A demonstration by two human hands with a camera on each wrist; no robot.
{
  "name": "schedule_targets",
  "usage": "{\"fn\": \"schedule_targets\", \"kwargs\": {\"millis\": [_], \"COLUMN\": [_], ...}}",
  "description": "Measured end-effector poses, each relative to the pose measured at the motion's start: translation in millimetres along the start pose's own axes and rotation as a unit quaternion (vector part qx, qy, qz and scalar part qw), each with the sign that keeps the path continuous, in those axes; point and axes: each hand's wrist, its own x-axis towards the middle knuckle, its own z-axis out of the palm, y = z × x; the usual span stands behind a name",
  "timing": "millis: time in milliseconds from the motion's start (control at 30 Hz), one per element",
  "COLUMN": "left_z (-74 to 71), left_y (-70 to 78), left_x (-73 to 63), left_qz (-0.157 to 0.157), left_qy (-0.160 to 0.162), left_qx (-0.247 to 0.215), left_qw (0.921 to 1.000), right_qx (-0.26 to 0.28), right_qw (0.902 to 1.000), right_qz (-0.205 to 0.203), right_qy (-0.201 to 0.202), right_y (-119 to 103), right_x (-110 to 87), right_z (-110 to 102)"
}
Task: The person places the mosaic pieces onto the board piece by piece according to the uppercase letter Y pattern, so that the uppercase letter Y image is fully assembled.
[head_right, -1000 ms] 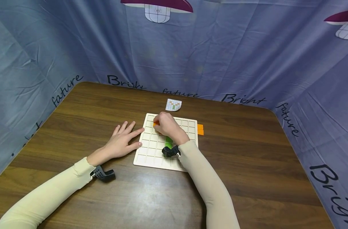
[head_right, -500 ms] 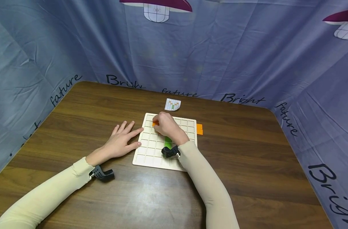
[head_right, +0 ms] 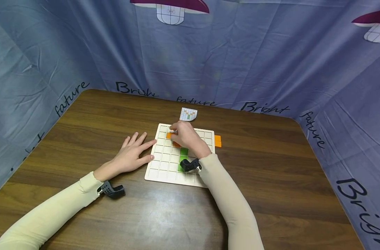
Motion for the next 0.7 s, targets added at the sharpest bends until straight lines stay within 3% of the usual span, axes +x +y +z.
{"fn": "schedule_targets", "kwargs": {"millis": [400,700], "left_z": [0.1,0.0], "left_y": [1.0,-0.3], "left_x": [-0.4,0.3], "left_qz": [-0.001,-0.001], "left_qy": [-0.003,-0.001], "left_qx": [-0.005,-0.006], "left_qw": [1.0000,1.0000], "right_qx": [0.009,0.012], "right_qw": [0.9974,0.9926], "right_qz": [0.028,0.099], "right_qy": [0.066,0.070], "right_y": [33.1,63.2], "right_x": [-28.7,-60.6], "right_z": [-39.7,-66.7]}}
